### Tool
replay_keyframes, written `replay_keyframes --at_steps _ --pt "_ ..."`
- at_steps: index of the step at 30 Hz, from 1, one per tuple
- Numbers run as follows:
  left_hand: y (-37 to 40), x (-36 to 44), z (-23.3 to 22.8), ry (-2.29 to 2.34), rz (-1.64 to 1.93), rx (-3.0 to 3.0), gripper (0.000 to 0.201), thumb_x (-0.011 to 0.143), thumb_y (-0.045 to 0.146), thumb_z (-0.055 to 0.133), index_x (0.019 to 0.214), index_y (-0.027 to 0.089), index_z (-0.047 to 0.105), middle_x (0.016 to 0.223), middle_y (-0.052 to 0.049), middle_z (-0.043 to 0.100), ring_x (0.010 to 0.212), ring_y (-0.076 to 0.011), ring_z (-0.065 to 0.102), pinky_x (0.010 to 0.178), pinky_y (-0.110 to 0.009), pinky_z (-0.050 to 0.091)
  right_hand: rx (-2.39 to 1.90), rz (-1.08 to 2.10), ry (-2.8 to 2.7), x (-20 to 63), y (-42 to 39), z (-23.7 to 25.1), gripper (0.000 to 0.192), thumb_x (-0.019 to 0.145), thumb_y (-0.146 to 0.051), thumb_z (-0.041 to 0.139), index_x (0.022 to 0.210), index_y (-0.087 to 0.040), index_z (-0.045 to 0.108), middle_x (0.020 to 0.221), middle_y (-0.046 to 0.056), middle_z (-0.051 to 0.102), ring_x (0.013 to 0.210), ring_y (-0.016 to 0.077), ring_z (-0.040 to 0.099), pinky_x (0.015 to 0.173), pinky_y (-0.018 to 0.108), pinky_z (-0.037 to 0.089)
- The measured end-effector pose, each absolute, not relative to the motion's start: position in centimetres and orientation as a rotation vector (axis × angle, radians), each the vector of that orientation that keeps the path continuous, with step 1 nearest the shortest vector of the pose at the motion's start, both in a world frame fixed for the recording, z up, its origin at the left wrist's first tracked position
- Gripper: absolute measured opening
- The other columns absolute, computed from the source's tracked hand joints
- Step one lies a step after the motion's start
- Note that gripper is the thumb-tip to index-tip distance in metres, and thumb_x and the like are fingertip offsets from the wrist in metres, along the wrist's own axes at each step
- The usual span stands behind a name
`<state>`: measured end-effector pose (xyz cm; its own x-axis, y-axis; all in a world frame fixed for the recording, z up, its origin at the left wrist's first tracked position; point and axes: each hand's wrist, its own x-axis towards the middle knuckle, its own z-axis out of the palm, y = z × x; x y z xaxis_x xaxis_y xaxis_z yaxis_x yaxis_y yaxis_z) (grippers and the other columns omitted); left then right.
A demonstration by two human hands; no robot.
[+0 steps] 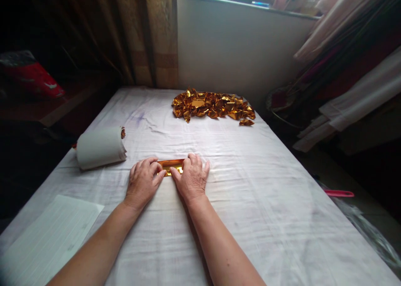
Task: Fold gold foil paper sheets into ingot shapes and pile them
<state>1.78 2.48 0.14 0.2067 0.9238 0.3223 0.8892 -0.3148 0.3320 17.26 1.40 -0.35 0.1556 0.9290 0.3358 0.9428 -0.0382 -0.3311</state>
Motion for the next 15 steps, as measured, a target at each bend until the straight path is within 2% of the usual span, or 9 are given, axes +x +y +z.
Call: replay_keyframes --at_steps 6,11,15 --pt "2.6 1.7 0.0 1.795 0.721 2.371 0.008 0.086 0.029 0.064 0.081 0.023 0.063 0.116 -0.005 0.065 0.11 -0.0255 0.057 0.099 -0.043 0.04 -1.997 0.012 -1.733 18.6 1.0 -1.2 0.012 0.094 -0.032 0.053 0.09 -0.022 0.059 0.132 0.01 0.059 0.126 0.0261 0.046 0.109 0.054 0.019" --pt "2.6 1.7 0.1 1.789 0.726 2.397 0.011 0.088 0.03 0.061 0.083 0.022 0.064 0.115 -0.007 0.066 0.109 -0.0258 0.057 0.098 -0.044 0.041 -2.019 0.018 -1.707 19.5 1.0 -1.7 0.011 0.094 -0.029 0.05 0.093 -0.022 0.059 0.133 0.01 0.058 0.127 0.0259 0.045 0.109 0.054 0.019" --pt "1.4 2.4 0.7 1.748 0.739 2.512 0.017 0.093 0.027 0.053 0.094 0.022 0.069 0.118 -0.008 0.066 0.112 -0.0259 0.057 0.107 -0.048 0.034 -2.018 0.019 -1.707 19.4 1.0 -1.7 0.011 0.094 -0.029 0.05 0.093 -0.022 0.058 0.133 0.01 0.057 0.127 0.0262 0.044 0.11 0.055 0.018"
